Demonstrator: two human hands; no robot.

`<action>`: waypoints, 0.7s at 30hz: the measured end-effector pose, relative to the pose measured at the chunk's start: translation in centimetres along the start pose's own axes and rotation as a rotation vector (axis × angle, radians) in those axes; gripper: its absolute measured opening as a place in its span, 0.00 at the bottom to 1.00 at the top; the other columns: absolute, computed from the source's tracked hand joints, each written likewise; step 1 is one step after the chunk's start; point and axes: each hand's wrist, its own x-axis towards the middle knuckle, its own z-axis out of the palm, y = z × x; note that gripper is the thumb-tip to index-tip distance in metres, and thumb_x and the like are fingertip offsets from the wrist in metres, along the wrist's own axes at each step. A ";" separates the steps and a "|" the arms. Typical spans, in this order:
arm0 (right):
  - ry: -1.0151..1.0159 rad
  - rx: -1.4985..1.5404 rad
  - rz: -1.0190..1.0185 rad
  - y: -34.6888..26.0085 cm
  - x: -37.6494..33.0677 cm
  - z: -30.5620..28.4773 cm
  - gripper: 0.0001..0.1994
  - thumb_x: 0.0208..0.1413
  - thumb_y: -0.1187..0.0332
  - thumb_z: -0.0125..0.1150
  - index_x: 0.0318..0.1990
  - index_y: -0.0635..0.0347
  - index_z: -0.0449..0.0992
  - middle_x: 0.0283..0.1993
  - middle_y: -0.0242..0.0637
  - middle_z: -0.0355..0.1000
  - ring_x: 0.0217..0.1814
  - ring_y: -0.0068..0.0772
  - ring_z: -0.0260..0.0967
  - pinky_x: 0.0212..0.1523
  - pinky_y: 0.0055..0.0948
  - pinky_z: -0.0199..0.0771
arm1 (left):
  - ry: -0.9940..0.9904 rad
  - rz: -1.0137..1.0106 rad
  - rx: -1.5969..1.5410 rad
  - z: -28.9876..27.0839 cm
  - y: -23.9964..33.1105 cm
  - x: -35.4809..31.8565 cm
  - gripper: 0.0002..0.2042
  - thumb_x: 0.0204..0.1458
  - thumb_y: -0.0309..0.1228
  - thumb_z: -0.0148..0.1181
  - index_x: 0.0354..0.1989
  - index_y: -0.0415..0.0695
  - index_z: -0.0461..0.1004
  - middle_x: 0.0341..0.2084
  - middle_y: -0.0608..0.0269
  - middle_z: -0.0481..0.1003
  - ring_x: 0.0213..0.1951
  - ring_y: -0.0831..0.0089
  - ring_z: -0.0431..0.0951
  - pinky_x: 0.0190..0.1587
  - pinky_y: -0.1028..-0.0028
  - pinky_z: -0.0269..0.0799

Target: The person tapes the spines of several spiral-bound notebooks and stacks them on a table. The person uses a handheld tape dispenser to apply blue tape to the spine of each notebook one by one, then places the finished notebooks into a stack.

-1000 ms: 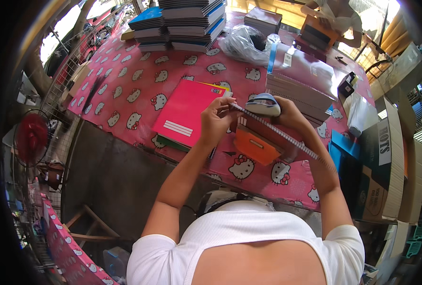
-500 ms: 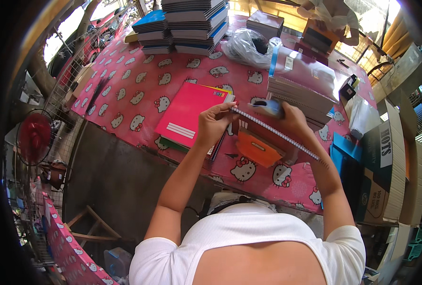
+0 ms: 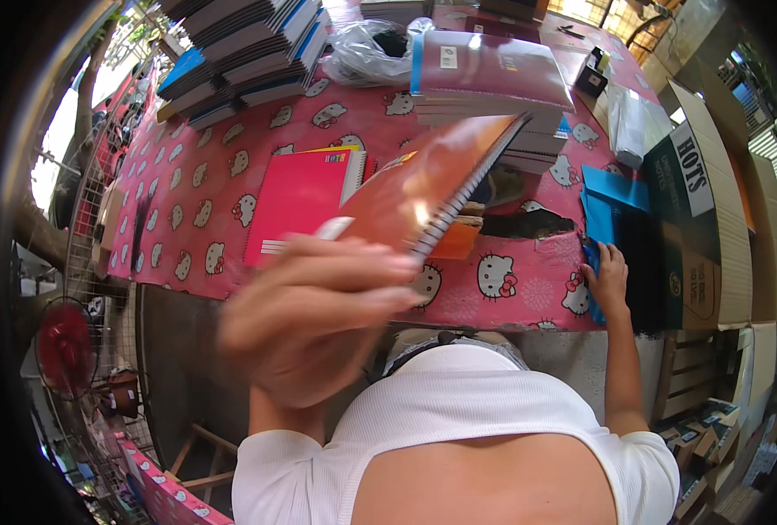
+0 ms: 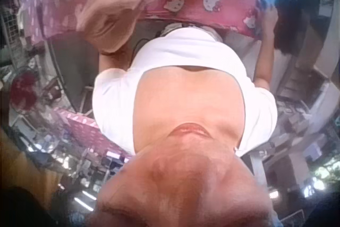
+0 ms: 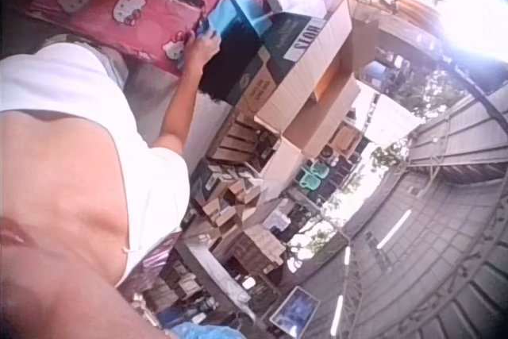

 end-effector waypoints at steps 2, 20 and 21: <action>0.024 -0.041 0.007 -1.6 0.5 -0.1 0.28 0.50 0.59 0.65 0.57 0.59 0.66 0.62 0.50 0.59 0.66 0.50 0.55 0.64 0.47 0.55 | -0.313 -0.152 0.116 2.4 -1.0 -2.6 0.07 0.42 0.16 0.65 0.30 0.38 0.77 0.32 0.57 0.80 0.36 0.64 0.80 0.38 0.71 0.76; -0.333 1.175 -0.321 -19.1 -5.0 -12.1 0.17 0.52 0.67 0.64 0.48 0.63 0.73 0.42 0.43 0.73 0.38 0.39 0.71 0.39 0.32 0.74 | -0.066 -0.316 0.048 7.6 -6.3 -10.1 0.12 0.37 0.12 0.65 0.32 0.35 0.78 0.33 0.53 0.79 0.36 0.64 0.81 0.38 0.73 0.78; -0.549 1.336 -0.196 -19.0 -4.9 -11.9 0.16 0.53 0.67 0.63 0.48 0.63 0.73 0.41 0.42 0.74 0.36 0.38 0.72 0.38 0.31 0.74 | -0.058 -0.295 0.032 7.5 -6.6 -10.2 0.11 0.37 0.12 0.64 0.32 0.36 0.78 0.33 0.54 0.79 0.36 0.64 0.81 0.39 0.72 0.78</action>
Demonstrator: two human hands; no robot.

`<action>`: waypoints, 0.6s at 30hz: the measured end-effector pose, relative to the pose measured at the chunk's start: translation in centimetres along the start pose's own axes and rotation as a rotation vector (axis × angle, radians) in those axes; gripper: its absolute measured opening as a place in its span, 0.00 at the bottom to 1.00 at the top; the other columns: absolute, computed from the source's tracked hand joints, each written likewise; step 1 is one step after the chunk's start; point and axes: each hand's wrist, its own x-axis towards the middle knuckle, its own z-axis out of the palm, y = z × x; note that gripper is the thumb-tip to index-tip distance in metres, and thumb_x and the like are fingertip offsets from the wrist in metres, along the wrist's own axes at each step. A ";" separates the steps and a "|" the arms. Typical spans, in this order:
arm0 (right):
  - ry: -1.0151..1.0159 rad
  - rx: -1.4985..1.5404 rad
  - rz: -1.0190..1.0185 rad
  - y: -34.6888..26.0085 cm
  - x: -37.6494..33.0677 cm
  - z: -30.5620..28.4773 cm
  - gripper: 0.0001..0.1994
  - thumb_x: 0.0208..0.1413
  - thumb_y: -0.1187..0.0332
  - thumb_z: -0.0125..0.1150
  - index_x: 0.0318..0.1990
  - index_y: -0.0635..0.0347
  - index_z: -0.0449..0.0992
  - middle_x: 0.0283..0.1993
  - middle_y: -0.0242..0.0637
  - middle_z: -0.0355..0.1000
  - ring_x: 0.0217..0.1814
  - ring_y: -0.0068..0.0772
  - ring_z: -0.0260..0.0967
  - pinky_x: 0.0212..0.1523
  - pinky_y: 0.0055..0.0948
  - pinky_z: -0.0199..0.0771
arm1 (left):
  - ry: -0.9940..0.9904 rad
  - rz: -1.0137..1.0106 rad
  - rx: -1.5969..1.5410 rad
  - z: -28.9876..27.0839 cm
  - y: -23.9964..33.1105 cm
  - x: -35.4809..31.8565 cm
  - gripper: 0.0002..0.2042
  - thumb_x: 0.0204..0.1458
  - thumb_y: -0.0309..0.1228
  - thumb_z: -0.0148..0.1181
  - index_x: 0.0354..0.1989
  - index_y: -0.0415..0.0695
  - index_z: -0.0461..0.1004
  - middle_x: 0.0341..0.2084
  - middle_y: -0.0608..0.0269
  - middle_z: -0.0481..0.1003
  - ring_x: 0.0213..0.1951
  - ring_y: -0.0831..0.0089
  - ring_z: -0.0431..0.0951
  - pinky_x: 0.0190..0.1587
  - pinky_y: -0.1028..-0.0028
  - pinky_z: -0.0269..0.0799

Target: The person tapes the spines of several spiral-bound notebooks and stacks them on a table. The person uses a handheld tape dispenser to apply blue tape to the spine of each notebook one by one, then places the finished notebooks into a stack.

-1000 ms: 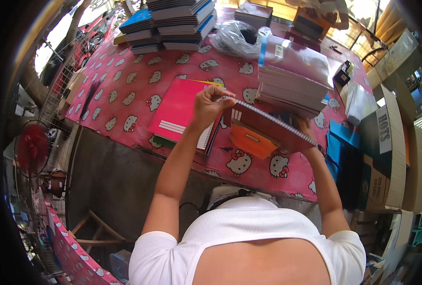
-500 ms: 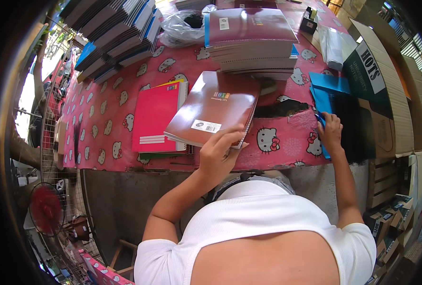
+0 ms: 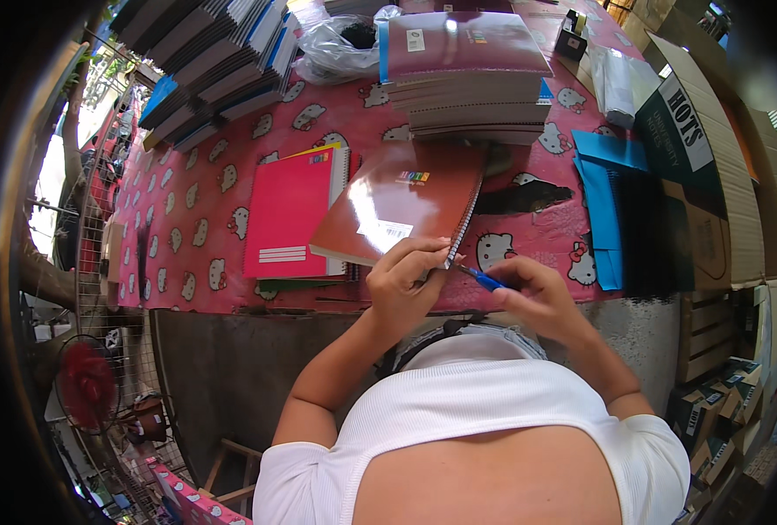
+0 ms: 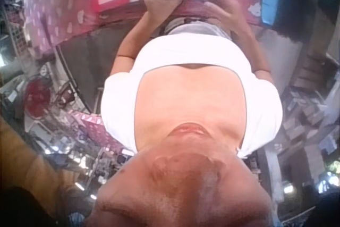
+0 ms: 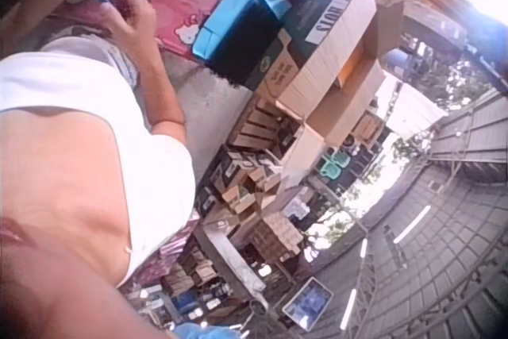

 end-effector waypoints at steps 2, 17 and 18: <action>0.008 0.116 0.062 0.0 0.3 0.2 0.16 0.54 0.65 0.63 0.48 0.64 0.73 0.42 0.42 0.74 0.39 0.37 0.72 0.39 0.31 0.74 | -0.002 0.076 0.004 -0.5 -0.4 0.0 0.11 0.37 0.12 0.64 0.31 0.36 0.78 0.33 0.54 0.79 0.36 0.63 0.81 0.41 0.70 0.78; 0.644 -1.009 -0.251 9.3 -0.4 -0.7 0.20 0.48 0.59 0.67 0.44 0.63 0.75 0.46 0.49 0.70 0.45 0.48 0.69 0.47 0.39 0.69 | 0.741 0.674 0.274 -23.5 2.2 13.3 0.08 0.55 0.26 0.58 0.33 0.31 0.70 0.24 0.50 0.72 0.20 0.71 0.73 0.26 0.72 0.76; 0.638 -0.771 -0.213 9.3 -1.9 -0.2 0.18 0.48 0.59 0.68 0.41 0.64 0.76 0.43 0.49 0.72 0.42 0.47 0.71 0.44 0.37 0.70 | 0.641 0.663 0.280 -24.7 3.0 14.1 0.07 0.54 0.25 0.57 0.31 0.32 0.70 0.23 0.51 0.72 0.20 0.73 0.71 0.26 0.74 0.74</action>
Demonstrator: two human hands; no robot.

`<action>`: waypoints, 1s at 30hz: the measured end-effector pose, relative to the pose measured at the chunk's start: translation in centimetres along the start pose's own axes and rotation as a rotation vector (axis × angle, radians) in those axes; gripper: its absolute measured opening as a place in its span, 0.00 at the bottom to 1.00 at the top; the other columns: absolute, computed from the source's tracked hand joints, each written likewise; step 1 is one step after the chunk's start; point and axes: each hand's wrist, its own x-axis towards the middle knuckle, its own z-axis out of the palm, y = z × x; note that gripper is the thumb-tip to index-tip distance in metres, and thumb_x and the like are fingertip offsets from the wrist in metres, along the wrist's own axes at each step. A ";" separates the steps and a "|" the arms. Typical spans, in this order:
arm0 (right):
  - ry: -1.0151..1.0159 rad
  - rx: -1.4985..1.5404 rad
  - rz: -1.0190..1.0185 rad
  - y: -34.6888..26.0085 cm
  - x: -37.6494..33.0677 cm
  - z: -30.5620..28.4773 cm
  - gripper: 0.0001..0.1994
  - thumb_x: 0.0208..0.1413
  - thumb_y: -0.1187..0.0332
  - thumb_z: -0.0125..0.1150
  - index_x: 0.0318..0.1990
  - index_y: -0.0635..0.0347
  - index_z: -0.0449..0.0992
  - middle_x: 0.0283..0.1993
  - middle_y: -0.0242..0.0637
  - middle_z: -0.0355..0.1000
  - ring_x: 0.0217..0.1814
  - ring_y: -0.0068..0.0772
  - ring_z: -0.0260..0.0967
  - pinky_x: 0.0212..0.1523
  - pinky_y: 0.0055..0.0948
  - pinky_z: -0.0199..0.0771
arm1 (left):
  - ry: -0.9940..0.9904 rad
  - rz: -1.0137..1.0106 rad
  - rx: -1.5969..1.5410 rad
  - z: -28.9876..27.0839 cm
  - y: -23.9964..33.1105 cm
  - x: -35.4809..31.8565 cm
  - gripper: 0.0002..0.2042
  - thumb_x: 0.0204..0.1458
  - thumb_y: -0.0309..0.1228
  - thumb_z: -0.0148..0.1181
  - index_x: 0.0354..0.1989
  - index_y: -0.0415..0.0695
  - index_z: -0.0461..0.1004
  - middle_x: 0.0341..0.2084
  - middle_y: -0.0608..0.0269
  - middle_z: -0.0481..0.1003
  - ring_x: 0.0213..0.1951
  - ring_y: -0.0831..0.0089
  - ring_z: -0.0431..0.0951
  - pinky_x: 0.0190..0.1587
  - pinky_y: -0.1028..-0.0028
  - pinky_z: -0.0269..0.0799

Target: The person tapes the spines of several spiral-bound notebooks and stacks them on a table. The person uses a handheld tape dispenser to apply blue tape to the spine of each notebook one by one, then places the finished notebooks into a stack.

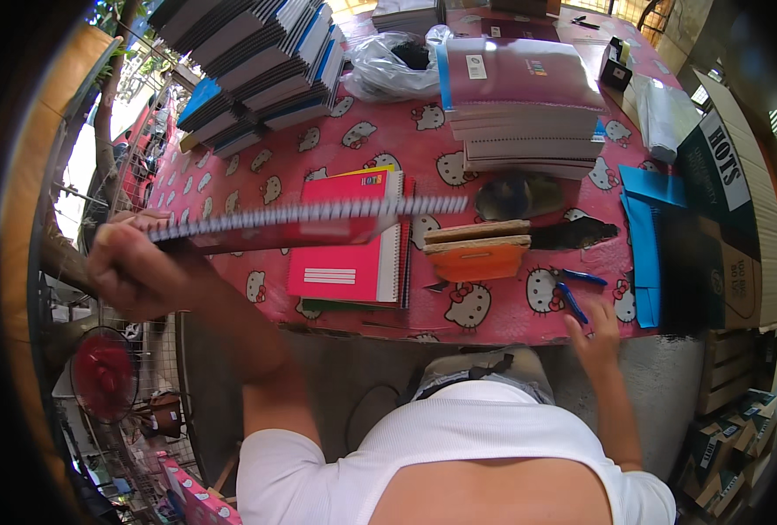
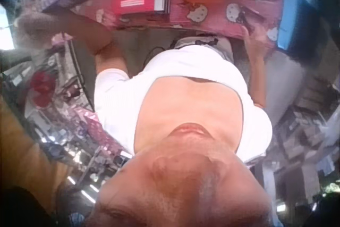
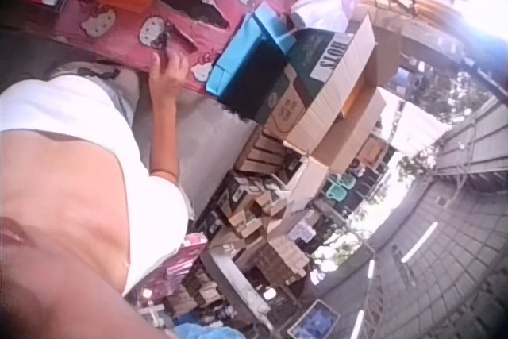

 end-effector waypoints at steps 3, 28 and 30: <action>-0.568 0.127 0.476 0.0 -4.5 -1.8 0.16 0.49 0.58 0.66 0.31 0.65 0.79 0.28 0.45 0.74 0.28 0.39 0.72 0.33 0.36 0.72 | -0.295 0.008 0.067 1.7 -2.2 0.9 0.06 0.53 0.23 0.55 0.27 0.34 0.73 0.20 0.60 0.71 0.20 0.78 0.68 0.25 0.79 0.67; -0.538 -0.247 0.998 25.5 -16.5 23.7 0.21 0.50 0.51 0.59 0.37 0.63 0.80 0.39 0.49 0.77 0.41 0.49 0.76 0.44 0.41 0.73 | -1.471 -0.623 0.757 1.3 -7.8 -28.9 0.31 0.61 0.55 0.37 0.71 0.59 0.48 0.71 0.62 0.44 0.72 0.57 0.39 0.64 0.35 0.30; -0.536 -0.252 0.999 25.5 -16.1 23.7 0.21 0.50 0.51 0.59 0.38 0.63 0.80 0.39 0.49 0.77 0.41 0.49 0.76 0.44 0.41 0.73 | -1.463 -0.611 0.766 1.4 -7.9 -29.0 0.31 0.61 0.55 0.38 0.71 0.59 0.48 0.71 0.62 0.44 0.72 0.57 0.39 0.64 0.35 0.31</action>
